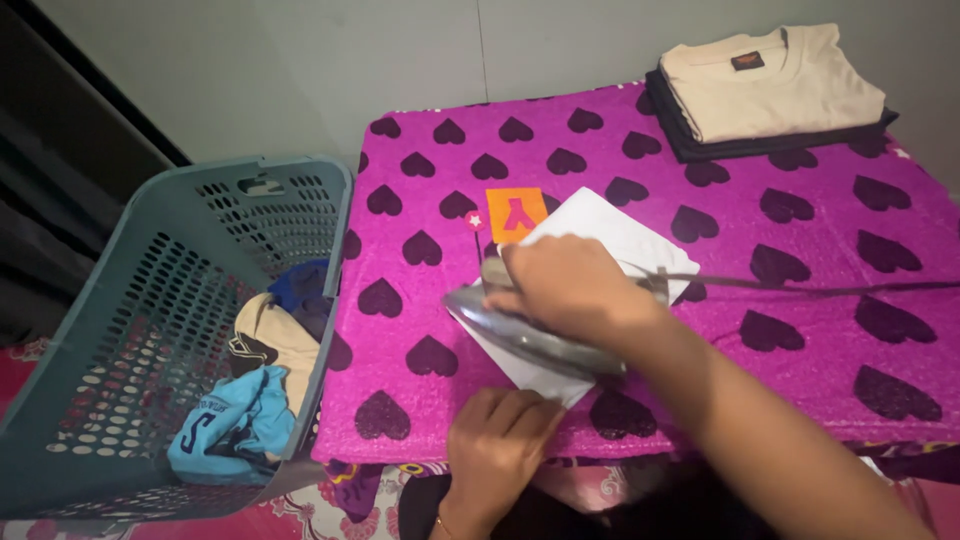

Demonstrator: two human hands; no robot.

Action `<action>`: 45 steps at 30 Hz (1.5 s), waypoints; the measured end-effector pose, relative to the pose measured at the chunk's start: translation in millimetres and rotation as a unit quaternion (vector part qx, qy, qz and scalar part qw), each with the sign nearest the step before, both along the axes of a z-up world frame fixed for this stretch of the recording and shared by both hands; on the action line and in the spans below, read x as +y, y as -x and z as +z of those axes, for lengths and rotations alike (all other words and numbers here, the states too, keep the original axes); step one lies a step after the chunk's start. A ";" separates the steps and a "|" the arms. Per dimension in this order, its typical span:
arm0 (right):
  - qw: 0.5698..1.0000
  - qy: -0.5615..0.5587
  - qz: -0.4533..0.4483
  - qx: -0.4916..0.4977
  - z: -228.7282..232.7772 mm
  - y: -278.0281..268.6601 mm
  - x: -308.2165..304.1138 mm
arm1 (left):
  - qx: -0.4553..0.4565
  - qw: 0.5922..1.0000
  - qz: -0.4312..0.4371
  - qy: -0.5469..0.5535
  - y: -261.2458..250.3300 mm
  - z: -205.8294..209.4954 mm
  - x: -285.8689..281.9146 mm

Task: Ironing and folding white clothes on a table.

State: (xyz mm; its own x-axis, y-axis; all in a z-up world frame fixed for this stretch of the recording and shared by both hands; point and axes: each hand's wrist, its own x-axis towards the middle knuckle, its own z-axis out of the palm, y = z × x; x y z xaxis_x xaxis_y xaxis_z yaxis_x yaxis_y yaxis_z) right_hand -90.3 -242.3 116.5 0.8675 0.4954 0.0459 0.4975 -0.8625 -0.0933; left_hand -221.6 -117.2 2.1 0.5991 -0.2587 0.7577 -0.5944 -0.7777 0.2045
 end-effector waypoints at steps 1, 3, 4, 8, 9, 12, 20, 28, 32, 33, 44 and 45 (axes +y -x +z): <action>0.999 0.025 0.006 0.036 5.9 8.4 -2.5 | -0.006 1.000 -0.001 0.009 -1.4 -1.8 0.5; 0.996 0.049 0.011 0.074 5.0 24.1 -11.3 | -0.011 1.000 -0.003 0.018 -4.0 -4.0 0.8; 0.999 0.011 0.041 -0.015 -1.9 32.2 -17.6 | -0.014 1.000 -0.003 0.020 -4.4 -4.5 0.6; 0.982 -0.018 0.071 -0.177 -12.0 42.2 -23.4 | 0.005 0.999 -0.002 0.038 -2.8 -7.6 0.4; 0.982 -0.019 0.071 -0.176 -15.2 34.5 -19.1 | 0.006 0.999 -0.002 0.037 -2.7 -8.8 0.5; 0.991 -0.006 0.029 -0.133 -21.1 12.2 -9.1 | 0.019 1.000 0.010 0.019 -2.3 -8.0 -1.3; 0.996 0.035 -0.020 -0.082 -15.2 20.9 -35.1 | 0.059 0.996 0.004 0.069 2.8 4.4 -5.4; 0.991 0.050 -0.061 -0.108 -1.3 15.3 -52.5 | 0.051 0.999 0.005 0.010 0.4 4.6 -6.6; 0.981 0.039 -0.050 -0.181 -22.4 -27.5 -40.0 | 0.085 0.996 -0.007 0.024 1.3 5.9 -8.7; 0.982 0.039 -0.049 -0.180 -23.2 -32.4 -38.3 | 0.086 0.996 -0.006 0.023 1.7 6.8 -9.0; 0.988 0.023 -0.101 -0.117 -7.0 1.0 -81.9 | 0.156 0.986 -0.018 0.057 -0.7 1.9 -8.2; 0.987 0.024 -0.103 -0.117 -7.7 0.1 -84.8 | 0.157 0.986 -0.020 0.057 -0.2 5.9 -8.4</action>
State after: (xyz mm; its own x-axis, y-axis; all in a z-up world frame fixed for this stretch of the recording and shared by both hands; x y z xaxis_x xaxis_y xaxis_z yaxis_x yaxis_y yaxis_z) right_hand -90.4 -327.1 108.9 0.9188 0.3154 0.2374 0.3135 -0.9484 0.0467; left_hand -221.4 -125.5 7.9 0.7998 -0.2109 0.5620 -0.5179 -0.7159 0.4682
